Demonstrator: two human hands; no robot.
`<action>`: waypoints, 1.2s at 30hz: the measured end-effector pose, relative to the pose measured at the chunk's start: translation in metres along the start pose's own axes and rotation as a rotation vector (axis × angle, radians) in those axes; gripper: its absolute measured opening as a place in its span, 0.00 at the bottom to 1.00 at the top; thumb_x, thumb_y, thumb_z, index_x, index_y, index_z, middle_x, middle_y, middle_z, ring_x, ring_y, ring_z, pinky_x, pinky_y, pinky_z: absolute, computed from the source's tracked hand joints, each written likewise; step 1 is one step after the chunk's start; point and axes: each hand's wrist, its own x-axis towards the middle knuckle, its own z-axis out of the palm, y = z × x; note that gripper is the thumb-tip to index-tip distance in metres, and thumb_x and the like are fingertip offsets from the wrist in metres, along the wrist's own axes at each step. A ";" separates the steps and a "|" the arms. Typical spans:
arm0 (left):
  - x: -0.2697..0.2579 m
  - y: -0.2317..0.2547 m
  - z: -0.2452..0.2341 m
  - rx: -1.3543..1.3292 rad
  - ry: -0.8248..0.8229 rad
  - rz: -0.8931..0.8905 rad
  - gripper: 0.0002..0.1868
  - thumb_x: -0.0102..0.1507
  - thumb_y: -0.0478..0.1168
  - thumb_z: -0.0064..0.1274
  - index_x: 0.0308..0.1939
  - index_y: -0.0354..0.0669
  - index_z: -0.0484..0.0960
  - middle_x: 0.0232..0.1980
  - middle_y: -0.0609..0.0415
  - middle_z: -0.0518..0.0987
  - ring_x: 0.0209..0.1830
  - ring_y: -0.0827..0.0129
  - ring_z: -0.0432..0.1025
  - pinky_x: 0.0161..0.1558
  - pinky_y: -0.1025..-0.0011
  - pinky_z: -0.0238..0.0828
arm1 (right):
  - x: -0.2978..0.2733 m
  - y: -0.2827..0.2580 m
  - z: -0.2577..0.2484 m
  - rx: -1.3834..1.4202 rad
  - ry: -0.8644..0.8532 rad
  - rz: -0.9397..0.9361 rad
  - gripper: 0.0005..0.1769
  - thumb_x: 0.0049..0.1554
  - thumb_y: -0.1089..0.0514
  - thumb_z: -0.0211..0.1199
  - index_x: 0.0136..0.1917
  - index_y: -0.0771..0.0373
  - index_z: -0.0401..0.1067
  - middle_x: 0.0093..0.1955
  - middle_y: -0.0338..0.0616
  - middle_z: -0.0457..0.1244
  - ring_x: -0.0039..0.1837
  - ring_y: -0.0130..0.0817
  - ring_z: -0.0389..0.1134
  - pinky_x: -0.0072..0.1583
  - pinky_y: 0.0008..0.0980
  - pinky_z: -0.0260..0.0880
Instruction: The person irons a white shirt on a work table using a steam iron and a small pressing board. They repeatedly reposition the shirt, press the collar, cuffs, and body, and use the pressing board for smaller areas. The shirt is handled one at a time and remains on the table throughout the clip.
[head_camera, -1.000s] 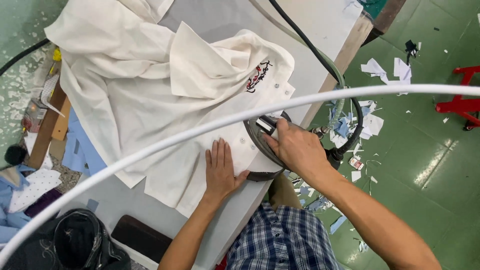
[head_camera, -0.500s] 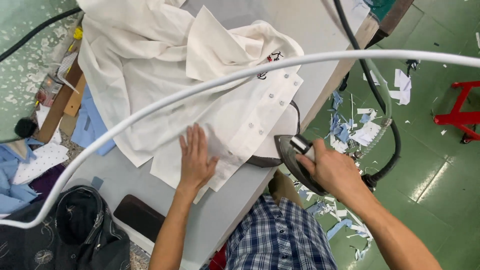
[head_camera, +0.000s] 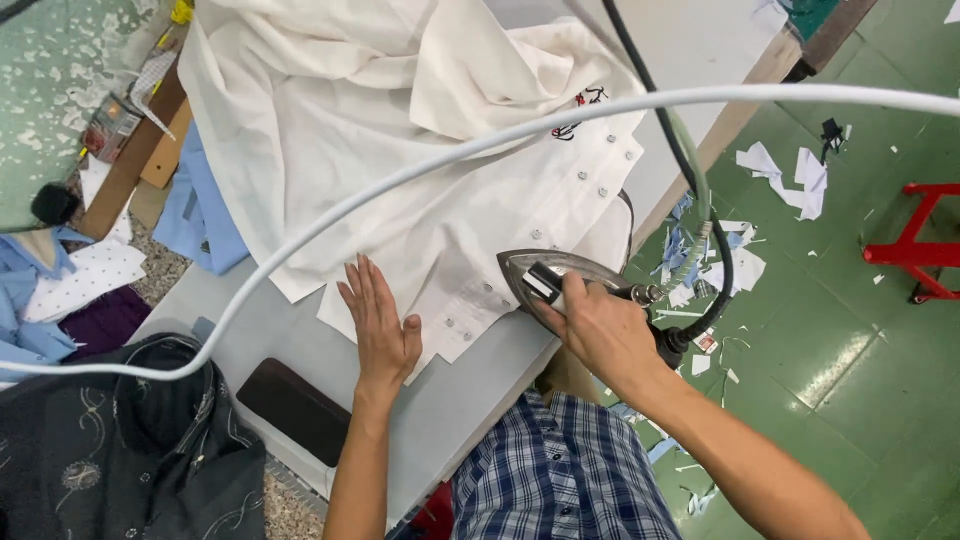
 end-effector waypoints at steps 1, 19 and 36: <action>-0.002 -0.001 -0.002 0.000 0.006 -0.013 0.49 0.69 0.70 0.15 0.80 0.33 0.42 0.82 0.33 0.42 0.82 0.39 0.32 0.76 0.39 0.20 | -0.002 0.001 0.002 0.002 -0.021 0.005 0.24 0.64 0.35 0.51 0.45 0.58 0.64 0.28 0.41 0.61 0.28 0.41 0.71 0.34 0.41 0.72; 0.024 0.126 0.030 -0.038 -0.031 -0.220 0.44 0.70 0.69 0.08 0.79 0.42 0.26 0.84 0.46 0.26 0.85 0.52 0.22 0.81 0.47 0.13 | 0.046 0.152 -0.100 0.179 -0.786 0.446 0.30 0.62 0.33 0.47 0.69 0.51 0.59 0.43 0.50 0.73 0.39 0.42 0.73 0.41 0.38 0.74; -0.008 0.242 0.152 0.363 0.183 -0.760 0.39 0.71 0.58 0.32 0.80 0.43 0.42 0.84 0.45 0.40 0.84 0.50 0.34 0.80 0.46 0.26 | 0.351 0.342 -0.026 0.336 -0.148 -0.087 0.38 0.70 0.36 0.49 0.70 0.76 0.57 0.57 0.79 0.63 0.55 0.81 0.62 0.49 0.70 0.61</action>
